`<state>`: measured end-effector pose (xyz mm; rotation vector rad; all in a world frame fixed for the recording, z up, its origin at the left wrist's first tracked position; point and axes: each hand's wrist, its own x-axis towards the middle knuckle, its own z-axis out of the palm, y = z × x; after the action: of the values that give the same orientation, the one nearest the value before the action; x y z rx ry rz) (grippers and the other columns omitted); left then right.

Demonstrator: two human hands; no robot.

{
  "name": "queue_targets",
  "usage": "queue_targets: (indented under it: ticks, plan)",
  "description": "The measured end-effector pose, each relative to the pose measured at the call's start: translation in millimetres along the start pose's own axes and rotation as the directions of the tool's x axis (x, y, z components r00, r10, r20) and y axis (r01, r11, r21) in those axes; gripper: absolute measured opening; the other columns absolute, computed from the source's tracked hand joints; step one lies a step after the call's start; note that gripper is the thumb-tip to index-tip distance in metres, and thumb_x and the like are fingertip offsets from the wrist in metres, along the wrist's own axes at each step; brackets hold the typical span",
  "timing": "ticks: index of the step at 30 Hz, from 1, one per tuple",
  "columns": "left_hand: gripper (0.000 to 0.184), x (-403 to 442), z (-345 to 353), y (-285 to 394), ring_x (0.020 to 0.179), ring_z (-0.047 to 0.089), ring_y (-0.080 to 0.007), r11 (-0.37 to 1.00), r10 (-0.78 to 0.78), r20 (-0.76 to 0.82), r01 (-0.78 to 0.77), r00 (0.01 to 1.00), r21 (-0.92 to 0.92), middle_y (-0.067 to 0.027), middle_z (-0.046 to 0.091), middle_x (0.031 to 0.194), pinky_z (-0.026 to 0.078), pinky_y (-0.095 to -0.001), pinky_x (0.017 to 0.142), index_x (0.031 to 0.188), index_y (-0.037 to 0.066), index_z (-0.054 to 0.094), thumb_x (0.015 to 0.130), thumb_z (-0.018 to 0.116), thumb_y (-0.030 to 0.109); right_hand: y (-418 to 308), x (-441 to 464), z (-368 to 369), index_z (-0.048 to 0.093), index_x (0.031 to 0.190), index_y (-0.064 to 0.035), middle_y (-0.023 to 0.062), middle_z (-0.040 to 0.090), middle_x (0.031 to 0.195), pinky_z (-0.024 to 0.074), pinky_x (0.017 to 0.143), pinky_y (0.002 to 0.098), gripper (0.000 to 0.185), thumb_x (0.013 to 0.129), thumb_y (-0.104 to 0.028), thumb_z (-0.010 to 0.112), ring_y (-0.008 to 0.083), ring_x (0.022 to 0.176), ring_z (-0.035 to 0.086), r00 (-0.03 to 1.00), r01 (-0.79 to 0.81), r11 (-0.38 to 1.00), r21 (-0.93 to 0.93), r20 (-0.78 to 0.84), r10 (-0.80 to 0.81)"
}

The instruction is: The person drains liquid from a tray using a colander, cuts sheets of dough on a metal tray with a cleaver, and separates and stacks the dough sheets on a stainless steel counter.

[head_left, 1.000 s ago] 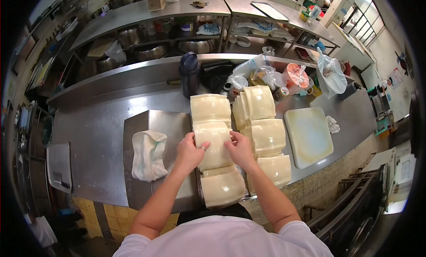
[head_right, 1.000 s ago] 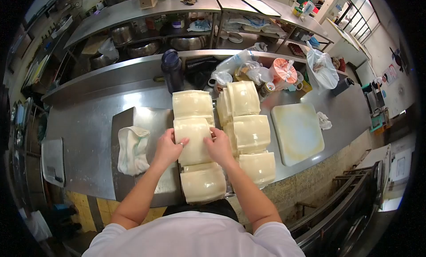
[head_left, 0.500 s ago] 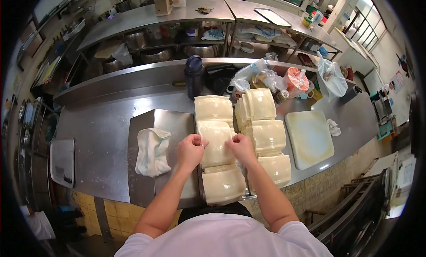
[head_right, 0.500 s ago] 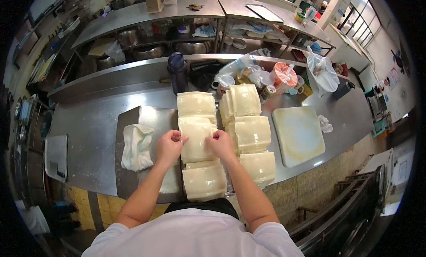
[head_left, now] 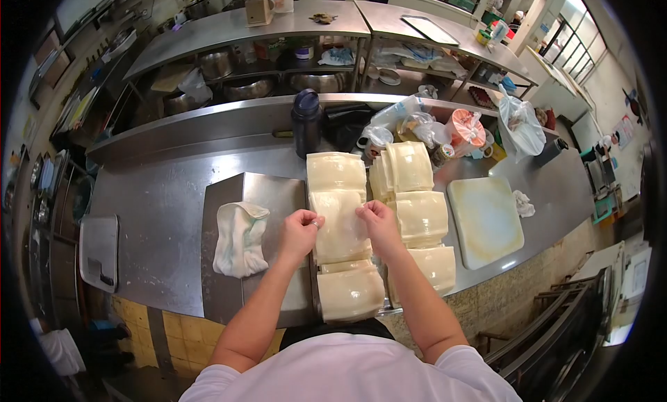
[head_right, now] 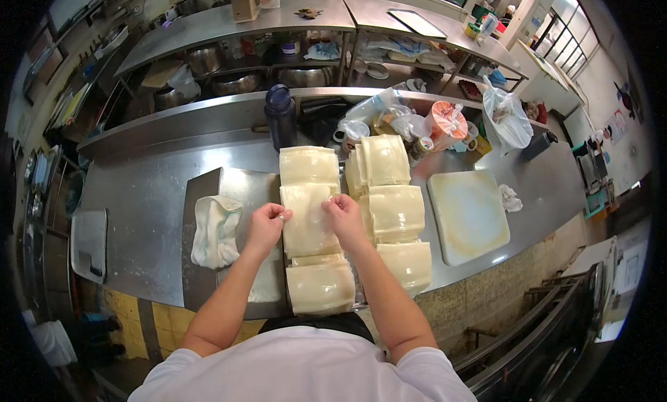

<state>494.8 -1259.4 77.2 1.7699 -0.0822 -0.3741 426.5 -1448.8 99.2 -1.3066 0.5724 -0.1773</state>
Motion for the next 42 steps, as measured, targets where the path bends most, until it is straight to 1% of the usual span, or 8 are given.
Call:
queue_targets:
  ticks: [10, 16, 20, 23, 26, 33, 39, 42]
  plan:
    - [0.018, 19.5, -14.5, 15.3, 0.062, 0.053, -0.0069, 0.920, -0.252, 0.253, 0.313, 0.934, -0.235, 0.0014, 0.064, 0.076, 0.042, -0.0243, 0.055, 0.095, 0.003, 0.068, 0.090, 0.076, 0.018, -26.7, 19.2, 15.9, 0.059, 0.091, -0.0050, 0.0005, 0.061, 0.083, 0.0465, 0.064, 0.0239, 0.012, 0.094, -0.012, 0.069, 0.0086, 0.072, 0.057, 0.994, -0.013, 0.983, 0.181, 0.108, -0.007]
    - [0.021, 31.8, -28.9, 10.8, 0.070, 0.062, -0.0096, 0.678, -0.364, 0.491, 0.586, 0.792, -0.443, -0.0001, 0.070, 0.087, 0.046, -0.0239, 0.061, 0.106, 0.004, 0.069, 0.090, 0.074, 0.017, -51.0, 27.1, 29.1, 0.059, 0.091, -0.0063, 0.0010, 0.063, 0.083, 0.0506, 0.063, 0.0246, 0.011, 0.095, -0.012, 0.067, 0.0099, 0.070, 0.061, 0.982, 0.021, 0.985, 0.169, 0.184, -0.052]
    - [0.030, 12.6, -35.8, 48.0, 0.095, 0.068, -0.0166, 0.576, -0.145, 0.523, 0.502, 0.840, -0.646, -0.0046, 0.072, 0.109, 0.052, -0.0294, 0.081, 0.118, 0.006, 0.066, 0.095, 0.067, 0.023, -71.5, 23.8, 37.7, 0.059, 0.093, -0.0060, 0.0012, 0.063, 0.083, 0.0499, 0.062, 0.0243, 0.011, 0.096, -0.013, 0.067, 0.0095, 0.069, 0.060, 0.957, 0.038, 0.982, 0.184, 0.276, -0.089]
    - [0.039, 20.9, -47.5, 35.0, 0.113, 0.065, -0.0213, 0.334, 0.109, 0.576, 0.516, 0.810, -0.789, -0.0079, 0.068, 0.124, 0.049, -0.0372, 0.099, 0.128, 0.004, 0.061, 0.098, 0.061, 0.028, -91.9, 6.0, 44.2, 0.059, 0.094, -0.0061, 0.0008, 0.063, 0.082, 0.0479, 0.059, 0.0232, 0.012, 0.096, -0.014, 0.068, 0.0088, 0.067, 0.059, 0.930, 0.004, 0.978, 0.210, 0.358, -0.081]
    - [0.042, 25.7, -46.8, 32.4, 0.118, 0.064, -0.0257, 0.228, 0.149, 0.600, 0.564, 0.786, -0.794, -0.0111, 0.067, 0.128, 0.047, -0.0431, 0.106, 0.131, 0.002, 0.059, 0.100, 0.058, 0.029, -94.9, -5.6, 47.2, 0.058, 0.093, -0.0067, -0.0001, 0.063, 0.080, 0.0453, 0.056, 0.0224, 0.013, 0.096, -0.015, 0.069, 0.0075, 0.064, 0.058, 0.911, -0.033, 0.981, 0.191, 0.408, -0.049]
    - [0.044, 19.4, -60.7, 16.4, 0.122, 0.062, -0.0286, 0.306, 0.034, 0.660, 0.621, 0.750, -0.721, -0.0129, 0.064, 0.130, 0.046, -0.0474, 0.108, 0.134, 0.002, 0.056, 0.098, 0.063, 0.024, -80.3, -23.7, 43.5, 0.057, 0.090, -0.0098, -0.0043, 0.059, 0.077, 0.0379, 0.055, 0.0230, 0.016, 0.094, -0.017, 0.070, 0.0045, 0.065, 0.051, 0.922, -0.024, 0.997, 0.072, 0.387, -0.005]
    - [0.036, 1.2, -85.5, 27.0, 0.110, 0.067, -0.0260, 0.533, -0.037, 0.457, 0.404, 0.889, -0.743, -0.0113, 0.067, 0.121, 0.054, -0.0435, 0.097, 0.129, -0.001, 0.057, 0.096, 0.066, 0.010, -51.9, -27.0, 45.9, 0.062, 0.099, -0.0025, 0.0000, 0.064, 0.082, 0.0499, 0.062, 0.0222, 0.013, 0.094, -0.014, 0.068, 0.0082, 0.073, 0.060, 0.957, -0.087, 0.985, -0.151, 0.262, 0.125]
    - [0.034, -7.8, -107.5, 30.9, 0.108, 0.068, -0.0260, 0.600, -0.080, 0.362, 0.335, 0.929, -0.726, -0.0123, 0.067, 0.120, 0.056, -0.0427, 0.094, 0.129, -0.002, 0.057, 0.097, 0.064, 0.007, -31.7, -5.9, 45.2, 0.065, 0.109, 0.0047, 0.0150, 0.071, 0.094, 0.0569, 0.075, 0.0366, 0.026, 0.089, -0.011, 0.067, 0.0225, 0.081, 0.069, 0.950, 0.309, 0.744, -0.593, 0.230, -0.211]
